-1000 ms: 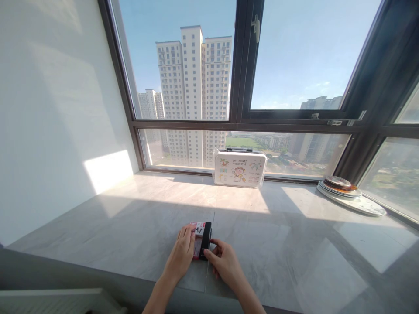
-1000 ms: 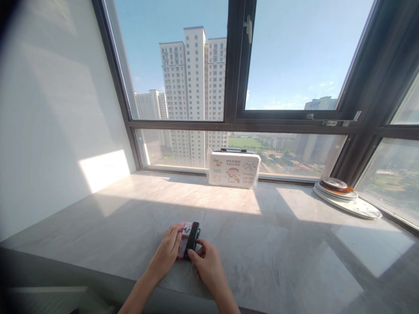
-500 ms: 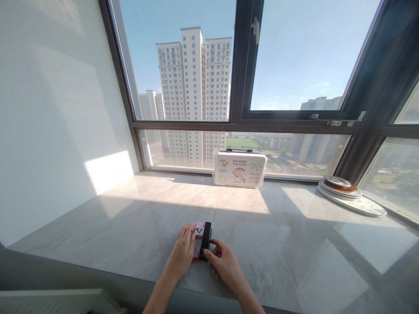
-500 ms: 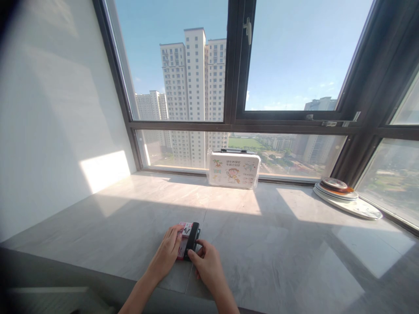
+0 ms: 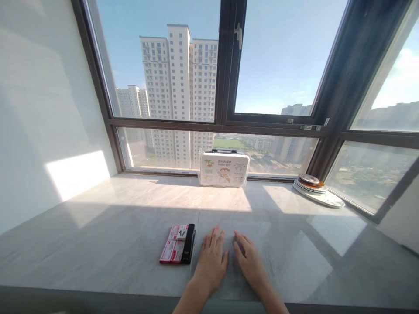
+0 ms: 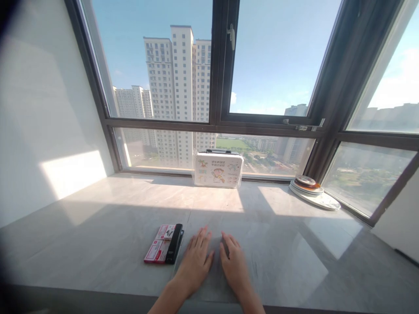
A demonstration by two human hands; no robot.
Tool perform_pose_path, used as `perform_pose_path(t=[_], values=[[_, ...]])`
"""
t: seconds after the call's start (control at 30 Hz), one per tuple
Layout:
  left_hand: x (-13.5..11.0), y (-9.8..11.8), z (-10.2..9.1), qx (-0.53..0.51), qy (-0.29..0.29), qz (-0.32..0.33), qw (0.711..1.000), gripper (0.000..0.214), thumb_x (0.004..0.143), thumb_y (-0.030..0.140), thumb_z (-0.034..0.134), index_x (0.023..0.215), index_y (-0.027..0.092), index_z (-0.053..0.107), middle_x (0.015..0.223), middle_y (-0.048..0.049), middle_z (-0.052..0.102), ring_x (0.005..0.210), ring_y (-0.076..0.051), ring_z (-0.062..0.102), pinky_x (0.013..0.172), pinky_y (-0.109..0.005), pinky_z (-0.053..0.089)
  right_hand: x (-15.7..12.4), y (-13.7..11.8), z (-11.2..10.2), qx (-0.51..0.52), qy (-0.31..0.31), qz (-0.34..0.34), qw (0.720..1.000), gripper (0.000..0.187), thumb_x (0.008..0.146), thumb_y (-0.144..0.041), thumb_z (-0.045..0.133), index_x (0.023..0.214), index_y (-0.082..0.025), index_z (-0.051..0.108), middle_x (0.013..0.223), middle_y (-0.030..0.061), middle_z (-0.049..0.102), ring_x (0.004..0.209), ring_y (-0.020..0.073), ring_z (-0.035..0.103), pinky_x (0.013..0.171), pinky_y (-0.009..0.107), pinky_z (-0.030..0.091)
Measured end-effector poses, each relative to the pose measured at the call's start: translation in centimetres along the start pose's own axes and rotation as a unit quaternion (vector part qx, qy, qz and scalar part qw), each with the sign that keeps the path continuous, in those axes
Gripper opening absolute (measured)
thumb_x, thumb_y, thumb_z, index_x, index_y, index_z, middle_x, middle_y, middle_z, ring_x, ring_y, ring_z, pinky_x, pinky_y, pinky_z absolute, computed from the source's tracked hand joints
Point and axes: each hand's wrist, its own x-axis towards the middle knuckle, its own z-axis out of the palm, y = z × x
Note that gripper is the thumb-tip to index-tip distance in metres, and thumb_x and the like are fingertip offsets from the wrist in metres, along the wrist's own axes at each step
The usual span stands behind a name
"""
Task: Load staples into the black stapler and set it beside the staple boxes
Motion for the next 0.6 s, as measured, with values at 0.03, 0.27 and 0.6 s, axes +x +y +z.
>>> perform_pose_path(t=[0.03, 0.27, 0.6], values=[[0.3, -0.4, 1.0, 0.016, -0.004, -0.018, 1.0, 0.057, 0.101, 0.042, 0.034, 0.154, 0.023, 0.034, 0.164, -0.0078, 0.029, 0.152, -0.032, 0.02, 0.122, -0.059, 0.024, -0.2, 0.4, -0.5, -0.062, -0.015, 0.0, 0.998, 0.055, 0.098, -0.046, 0.037, 0.144, -0.022, 0.054, 0.148, 0.0075, 0.054, 0.145, 0.0271, 0.037, 0.119, 0.043, 0.03], [0.1, -1.7, 2.4, 0.035, -0.007, -0.03, 0.999, 0.059, 0.1, 0.051, 0.03, 0.156, 0.03, 0.032, 0.163, -0.0026, 0.029, 0.153, -0.03, 0.018, 0.123, -0.059, 0.02, -1.2, 0.1, -0.2, -0.268, -0.084, -0.002, 0.96, 0.057, 0.1, -0.05, 0.032, 0.156, -0.036, 0.031, 0.165, -0.0028, 0.023, 0.153, 0.0295, 0.014, 0.122, 0.057, 0.009], [0.1, -1.5, 2.3, 0.042, -0.004, -0.031, 0.999, 0.057, 0.1, 0.045, 0.032, 0.156, 0.032, 0.032, 0.163, -0.0015, 0.029, 0.153, -0.029, 0.019, 0.123, -0.059, 0.021, -1.4, -0.2, -0.1, -0.282, -0.079, -0.013, 0.956, 0.057, 0.101, -0.051, 0.031, 0.156, -0.035, 0.031, 0.165, -0.0015, 0.023, 0.153, 0.0303, 0.015, 0.121, 0.056, 0.011]])
